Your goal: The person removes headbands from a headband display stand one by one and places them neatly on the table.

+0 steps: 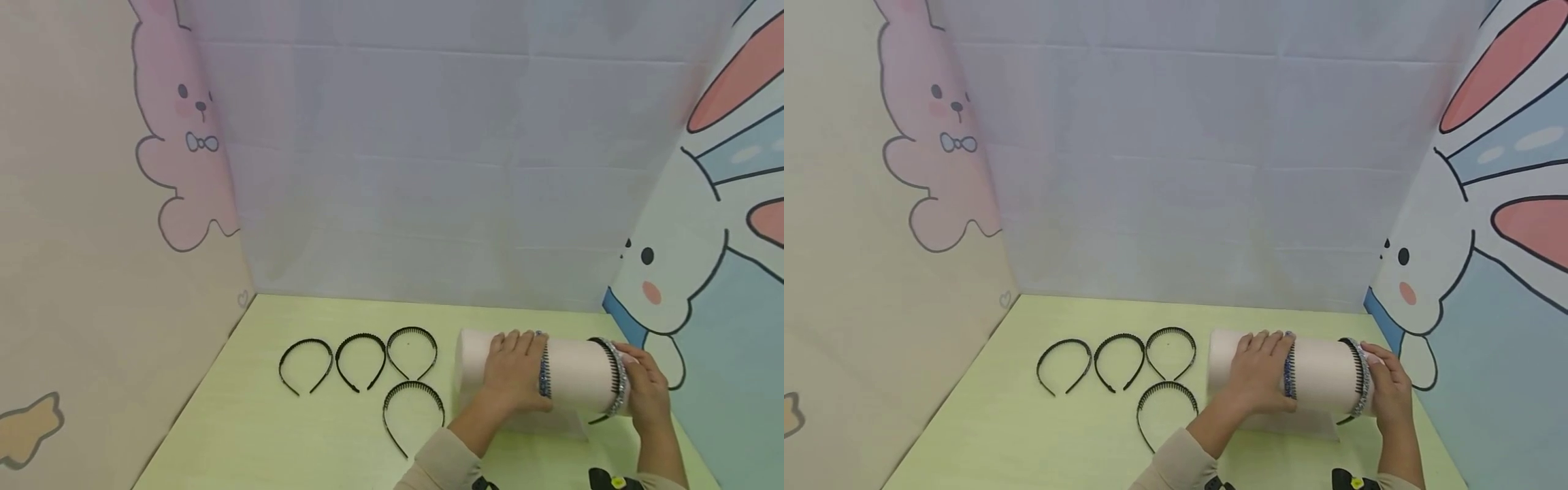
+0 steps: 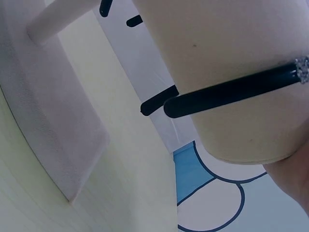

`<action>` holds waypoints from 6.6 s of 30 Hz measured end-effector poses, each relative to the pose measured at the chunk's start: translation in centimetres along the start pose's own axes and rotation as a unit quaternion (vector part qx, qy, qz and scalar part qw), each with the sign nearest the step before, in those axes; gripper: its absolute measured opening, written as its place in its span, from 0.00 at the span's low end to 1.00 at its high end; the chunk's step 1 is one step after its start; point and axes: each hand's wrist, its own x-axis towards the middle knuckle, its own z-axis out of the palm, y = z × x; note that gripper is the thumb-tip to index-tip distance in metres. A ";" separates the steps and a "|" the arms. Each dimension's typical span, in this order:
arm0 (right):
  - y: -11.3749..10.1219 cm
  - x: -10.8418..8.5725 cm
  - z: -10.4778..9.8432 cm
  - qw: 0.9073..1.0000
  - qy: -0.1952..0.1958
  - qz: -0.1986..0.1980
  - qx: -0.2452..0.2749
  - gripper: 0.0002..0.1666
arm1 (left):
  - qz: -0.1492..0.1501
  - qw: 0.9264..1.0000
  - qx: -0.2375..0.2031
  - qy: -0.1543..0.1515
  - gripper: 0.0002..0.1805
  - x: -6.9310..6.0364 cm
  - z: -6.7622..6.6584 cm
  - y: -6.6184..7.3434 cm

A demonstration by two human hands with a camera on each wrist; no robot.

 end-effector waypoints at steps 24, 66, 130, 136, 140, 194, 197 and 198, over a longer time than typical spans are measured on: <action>-1.4 -0.5 0.6 1.000 0.010 0.022 0.001 0.15 | -0.056 0.997 -0.027 0.037 0.61 -2.2 0.5 -2.1; -1.0 -0.6 0.4 0.998 0.028 0.036 -0.036 0.16 | -0.027 0.946 -0.312 0.084 0.56 -4.5 3.2 -8.4; 8.9 4.8 -4.4 0.999 -0.006 -0.025 -0.033 0.17 | 0.046 0.816 -0.556 0.147 0.57 -5.5 5.8 -11.0; 9.8 5.3 -4.7 0.999 -0.011 -0.038 -0.008 0.16 | 0.050 0.807 -0.568 0.153 0.56 -5.4 5.9 -11.1; 11.4 6.0 -5.1 0.999 0.015 -0.019 -0.030 0.20 | 0.042 0.795 -0.588 0.147 0.56 -5.5 6.0 -11.2; 2.1 1.7 -1.2 1.000 0.011 0.001 -0.009 0.15 | -0.151 0.793 -0.524 0.270 0.52 -15.1 7.8 -15.3; 6.7 3.9 -3.4 1.000 -0.001 -0.019 -0.020 0.18 | -0.163 0.793 -0.510 0.290 0.52 -15.8 7.7 -15.7; 8.2 4.6 -4.0 1.000 0.000 -0.020 -0.013 0.18 | -0.166 0.795 -0.503 0.297 0.52 -16.1 7.8 -15.8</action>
